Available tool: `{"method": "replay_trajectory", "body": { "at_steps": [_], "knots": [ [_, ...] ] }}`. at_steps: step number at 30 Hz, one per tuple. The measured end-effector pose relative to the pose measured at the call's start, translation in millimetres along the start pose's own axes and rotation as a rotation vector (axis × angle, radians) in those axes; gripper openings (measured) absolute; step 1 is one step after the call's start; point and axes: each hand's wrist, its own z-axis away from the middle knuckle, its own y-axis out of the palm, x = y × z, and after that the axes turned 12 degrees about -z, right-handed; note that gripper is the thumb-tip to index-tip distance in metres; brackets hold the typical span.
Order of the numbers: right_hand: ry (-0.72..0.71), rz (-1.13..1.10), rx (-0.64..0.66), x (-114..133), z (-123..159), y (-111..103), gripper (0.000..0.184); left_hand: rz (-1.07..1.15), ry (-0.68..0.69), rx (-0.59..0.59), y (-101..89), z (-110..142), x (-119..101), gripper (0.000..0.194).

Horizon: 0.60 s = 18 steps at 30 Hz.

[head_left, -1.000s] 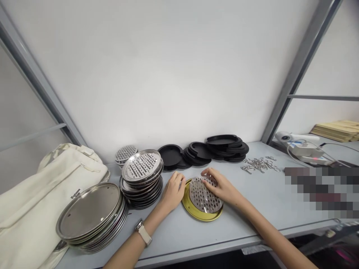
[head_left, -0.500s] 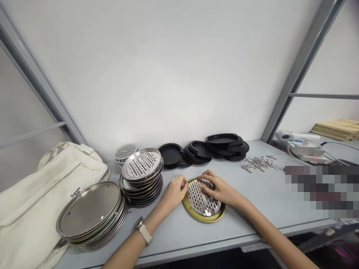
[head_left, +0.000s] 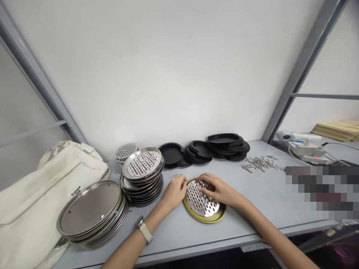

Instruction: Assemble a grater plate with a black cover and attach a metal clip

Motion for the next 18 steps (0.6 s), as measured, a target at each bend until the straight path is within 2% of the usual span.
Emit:
{"method": "replay_trajectory", "body": {
  "at_steps": [7, 11, 18],
  "knots": [
    [-0.004, 0.005, -0.073, -3.2, -0.3, 0.6, 0.025, -0.007, -0.074, 0.019, -0.8, 0.3, -2.2, 0.012],
    [0.027, -0.007, -0.127, -3.9, -1.4, 0.2, 0.019, 0.003, -0.112, -0.043, -4.0, -0.7, -5.4, 0.016],
    [-0.007, 0.076, -0.158, 4.4, -2.9, -3.1, 0.017, -0.008, -0.075, -0.095, -7.5, -0.7, -8.5, 0.014]
  ]
}}
